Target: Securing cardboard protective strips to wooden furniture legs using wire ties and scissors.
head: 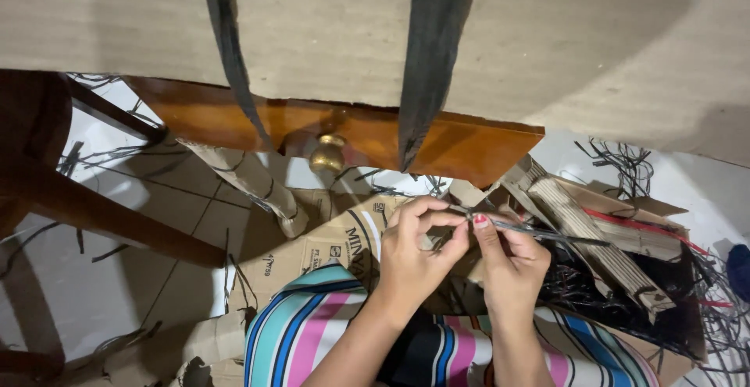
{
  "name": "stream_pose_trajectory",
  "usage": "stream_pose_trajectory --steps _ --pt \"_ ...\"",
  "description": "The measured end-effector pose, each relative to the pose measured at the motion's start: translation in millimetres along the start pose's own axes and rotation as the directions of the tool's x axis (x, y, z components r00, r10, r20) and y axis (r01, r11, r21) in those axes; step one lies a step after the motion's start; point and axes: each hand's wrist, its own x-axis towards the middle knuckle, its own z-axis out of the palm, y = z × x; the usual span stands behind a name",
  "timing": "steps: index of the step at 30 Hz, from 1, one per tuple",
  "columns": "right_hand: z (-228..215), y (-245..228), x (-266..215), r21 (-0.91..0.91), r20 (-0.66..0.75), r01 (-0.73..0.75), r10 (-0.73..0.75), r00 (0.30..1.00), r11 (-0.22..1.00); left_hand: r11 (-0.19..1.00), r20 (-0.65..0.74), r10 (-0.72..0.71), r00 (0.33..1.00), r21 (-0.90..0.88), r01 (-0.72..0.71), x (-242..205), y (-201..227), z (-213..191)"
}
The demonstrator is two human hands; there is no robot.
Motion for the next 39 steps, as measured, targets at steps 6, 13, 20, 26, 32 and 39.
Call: stream_pose_trajectory --steps 6,13,20,26,32,39 --pt "2.1 15.3 -3.6 0.076 -0.045 0.002 0.001 0.999 0.997 1.0 0.033 0.01 0.999 0.029 -0.011 3.7 4.7 -8.5" --pt "6.0 -6.3 0.6 0.005 -0.004 0.115 -0.115 0.993 0.993 0.984 0.039 -0.075 0.996 -0.16 0.08 8.4 -2.5 -18.1" --pt "0.6 -5.1 7.9 -0.002 -0.009 0.198 -0.198 0.98 0.98 0.988 0.024 0.149 0.988 0.045 -0.15 18.3 -16.5 -23.4" --pt "-6.0 11.6 23.7 -0.091 -0.076 0.378 -0.385 0.92 0.921 0.968 -0.027 0.242 0.97 0.08 -0.239 22.4 -26.3 -14.8" --pt "-23.5 10.3 30.2 -0.076 0.05 0.26 -0.257 0.965 0.963 0.998 0.054 0.046 0.998 -0.039 -0.043 6.1 -55.4 -10.1" --pt "-114.5 70.0 40.1 -0.184 0.326 -0.229 0.279 0.903 0.956 0.944 0.459 -0.302 0.836 0.02 0.33 2.9 -38.7 -31.7"
